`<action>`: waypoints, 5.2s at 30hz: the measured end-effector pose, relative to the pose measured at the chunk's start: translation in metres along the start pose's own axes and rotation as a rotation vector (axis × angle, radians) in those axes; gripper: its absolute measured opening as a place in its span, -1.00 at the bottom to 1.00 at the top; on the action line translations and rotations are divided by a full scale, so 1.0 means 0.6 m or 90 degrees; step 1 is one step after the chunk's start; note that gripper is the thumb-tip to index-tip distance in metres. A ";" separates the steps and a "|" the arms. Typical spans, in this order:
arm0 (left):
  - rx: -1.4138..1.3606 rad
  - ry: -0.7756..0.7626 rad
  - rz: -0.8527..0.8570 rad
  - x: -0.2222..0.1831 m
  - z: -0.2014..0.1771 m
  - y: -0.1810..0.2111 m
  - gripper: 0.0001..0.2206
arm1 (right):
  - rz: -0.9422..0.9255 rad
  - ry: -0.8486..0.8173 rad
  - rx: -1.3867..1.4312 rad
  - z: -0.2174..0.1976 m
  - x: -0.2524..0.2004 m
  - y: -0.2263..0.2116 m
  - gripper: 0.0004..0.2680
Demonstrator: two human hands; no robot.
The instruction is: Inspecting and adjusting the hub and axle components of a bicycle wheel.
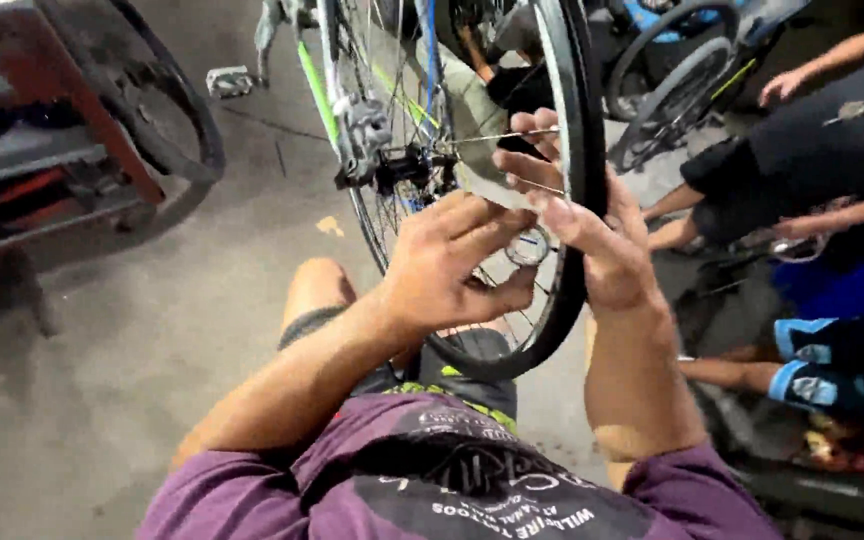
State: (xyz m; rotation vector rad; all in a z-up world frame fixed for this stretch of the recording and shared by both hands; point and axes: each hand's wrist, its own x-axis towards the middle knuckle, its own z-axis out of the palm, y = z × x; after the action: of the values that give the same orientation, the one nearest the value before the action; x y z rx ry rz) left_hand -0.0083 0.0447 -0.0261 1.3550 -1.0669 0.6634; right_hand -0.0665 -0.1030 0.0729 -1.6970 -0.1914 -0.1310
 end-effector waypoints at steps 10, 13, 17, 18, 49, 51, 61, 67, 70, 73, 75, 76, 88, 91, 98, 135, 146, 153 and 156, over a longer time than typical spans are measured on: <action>-0.049 0.025 -0.103 0.063 -0.030 -0.045 -0.58 | -0.016 0.123 -0.007 -0.032 -0.027 0.057 -0.48; -0.094 -0.017 -0.067 0.068 -0.025 -0.062 -0.55 | -0.008 0.142 -0.102 -0.050 -0.038 0.072 -0.67; -0.120 -0.069 -0.070 0.091 -0.038 -0.069 -0.54 | -0.014 0.150 -0.027 -0.058 -0.045 0.087 -0.65; -0.132 -0.097 -0.080 0.098 -0.043 -0.070 -0.54 | -0.016 0.148 -0.020 -0.060 -0.047 0.089 -0.64; -0.415 -0.040 -0.220 0.089 -0.008 -0.086 -0.84 | -0.203 0.194 -0.199 -0.032 -0.035 0.068 -0.60; -0.367 -0.094 -0.130 0.081 -0.009 -0.090 -0.70 | -0.208 0.186 -0.117 -0.038 -0.041 0.082 -0.58; -0.051 0.102 0.043 0.047 0.049 -0.078 -0.71 | -0.187 0.083 -0.081 -0.037 -0.023 0.072 -0.50; -0.081 0.181 0.021 0.039 0.068 -0.072 -0.72 | -0.118 0.056 -0.314 -0.028 -0.030 0.029 -0.52; -0.111 0.183 -0.004 0.039 0.068 -0.076 -0.77 | -0.120 0.082 -0.369 -0.019 -0.023 0.010 -0.53; -0.236 0.120 -0.099 0.047 0.050 -0.079 -0.79 | -0.123 0.117 -0.312 -0.024 -0.030 0.029 -0.61; -0.395 0.004 -0.215 0.073 0.023 -0.065 -0.79 | -0.099 0.114 -0.200 -0.023 -0.036 0.040 -0.70; -0.392 0.004 -0.218 0.079 0.016 -0.074 -0.79 | -0.098 0.112 -0.197 -0.026 -0.041 0.050 -0.70; -0.250 -0.074 -0.068 0.050 0.000 -0.037 -0.62 | -0.083 0.090 -0.019 -0.045 -0.044 0.049 -0.54; -0.148 -0.042 0.019 0.039 0.001 -0.020 -0.70 | -0.052 0.025 -0.015 -0.023 -0.020 0.019 -0.47; -0.107 0.030 -0.002 0.014 -0.012 -0.007 -0.70 | -0.091 0.037 -0.039 -0.004 -0.014 0.047 -0.52; -0.512 0.036 -0.392 0.064 0.041 -0.083 -0.84 | -0.175 0.248 -0.094 -0.028 -0.068 0.103 -0.41; -0.339 -0.036 -0.239 0.056 0.038 -0.073 -0.74 | -0.155 0.259 -0.079 -0.024 -0.081 0.115 -0.48; -0.461 -0.161 -0.494 0.081 0.034 -0.086 -0.70 | -0.167 0.269 -0.126 -0.021 -0.085 0.115 -0.51; -0.551 0.009 -0.459 0.054 0.028 -0.093 -0.82 | -0.158 0.252 -0.113 -0.034 -0.088 0.132 -0.47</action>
State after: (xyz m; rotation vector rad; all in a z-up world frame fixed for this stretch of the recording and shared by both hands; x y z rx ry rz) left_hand 0.0508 0.0135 -0.0240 0.8495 -0.6378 -0.3133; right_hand -0.1020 -0.1360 -0.0115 -1.7803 -0.0933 -0.6793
